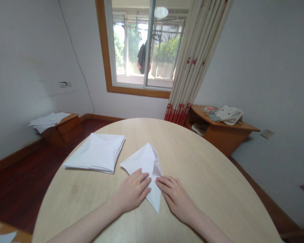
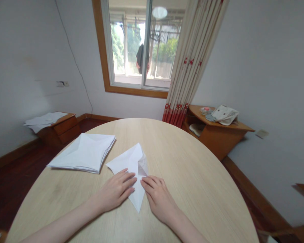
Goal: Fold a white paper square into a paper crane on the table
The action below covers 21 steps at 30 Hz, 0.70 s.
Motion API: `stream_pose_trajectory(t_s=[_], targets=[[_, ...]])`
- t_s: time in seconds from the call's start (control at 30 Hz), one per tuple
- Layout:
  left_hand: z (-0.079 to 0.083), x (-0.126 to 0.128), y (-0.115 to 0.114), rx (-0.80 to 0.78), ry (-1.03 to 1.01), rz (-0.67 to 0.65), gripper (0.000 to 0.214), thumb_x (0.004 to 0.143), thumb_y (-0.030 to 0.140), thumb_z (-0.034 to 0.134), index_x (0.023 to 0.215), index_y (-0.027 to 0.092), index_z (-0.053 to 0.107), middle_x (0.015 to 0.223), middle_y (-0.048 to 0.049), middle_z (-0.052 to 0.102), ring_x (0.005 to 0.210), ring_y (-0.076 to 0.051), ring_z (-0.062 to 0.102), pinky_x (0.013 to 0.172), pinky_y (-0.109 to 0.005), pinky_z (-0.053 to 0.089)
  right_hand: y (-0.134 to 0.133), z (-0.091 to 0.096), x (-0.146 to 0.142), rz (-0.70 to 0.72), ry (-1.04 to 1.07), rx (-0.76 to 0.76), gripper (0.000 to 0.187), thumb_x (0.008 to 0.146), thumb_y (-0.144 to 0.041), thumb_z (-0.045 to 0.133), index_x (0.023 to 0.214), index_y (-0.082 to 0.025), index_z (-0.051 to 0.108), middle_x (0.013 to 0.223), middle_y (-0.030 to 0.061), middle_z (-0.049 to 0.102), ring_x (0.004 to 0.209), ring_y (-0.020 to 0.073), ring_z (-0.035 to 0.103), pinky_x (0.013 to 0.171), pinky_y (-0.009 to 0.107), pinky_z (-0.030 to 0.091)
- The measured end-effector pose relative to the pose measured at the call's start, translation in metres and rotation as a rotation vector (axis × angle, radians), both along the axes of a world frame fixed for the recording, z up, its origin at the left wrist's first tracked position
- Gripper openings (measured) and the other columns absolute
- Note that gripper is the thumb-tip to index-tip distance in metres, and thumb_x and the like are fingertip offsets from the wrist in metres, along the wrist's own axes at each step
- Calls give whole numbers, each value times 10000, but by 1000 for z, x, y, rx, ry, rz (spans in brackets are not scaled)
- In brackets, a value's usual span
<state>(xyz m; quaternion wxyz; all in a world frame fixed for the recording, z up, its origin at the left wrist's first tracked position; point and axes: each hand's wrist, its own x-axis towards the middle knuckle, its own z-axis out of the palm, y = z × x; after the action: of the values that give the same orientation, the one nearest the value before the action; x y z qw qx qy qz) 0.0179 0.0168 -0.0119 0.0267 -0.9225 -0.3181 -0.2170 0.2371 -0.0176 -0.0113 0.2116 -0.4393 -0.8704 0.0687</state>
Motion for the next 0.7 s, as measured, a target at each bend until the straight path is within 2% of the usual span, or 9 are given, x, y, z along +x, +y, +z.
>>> stream_pose_trajectory(t_s=[0.3, 0.53, 0.7], targets=[[1, 0, 1, 8, 25, -14, 290, 980, 322, 435, 1191, 189, 583, 1143, -87, 641, 1099, -244, 581, 1048, -468, 419, 1, 7, 6, 7, -15, -48, 391, 907, -87, 493, 1224, -273, 628, 1293, 99, 616, 1182, 251, 540, 937, 480, 419], [7, 2, 0, 43, 57, -32, 295, 989, 322, 407, 1215, 206, 558, 1044, -59, 625, 1013, -217, 596, 1112, -521, 313, 5, -1, 12, 54, 135, 55, 316, 874, -80, 497, 1076, -208, 703, 1160, 104, 698, 1081, 223, 633, 910, 437, 475], [8, 2, 0, 34, 94, -26, 330, 980, 288, 420, 1292, 213, 499, 1052, -55, 609, 1024, -220, 582, 1121, -520, 295, 6, -2, 14, 51, 198, 42, 321, 885, -77, 454, 1042, -197, 707, 1110, 99, 720, 1056, 219, 653, 904, 438, 496]])
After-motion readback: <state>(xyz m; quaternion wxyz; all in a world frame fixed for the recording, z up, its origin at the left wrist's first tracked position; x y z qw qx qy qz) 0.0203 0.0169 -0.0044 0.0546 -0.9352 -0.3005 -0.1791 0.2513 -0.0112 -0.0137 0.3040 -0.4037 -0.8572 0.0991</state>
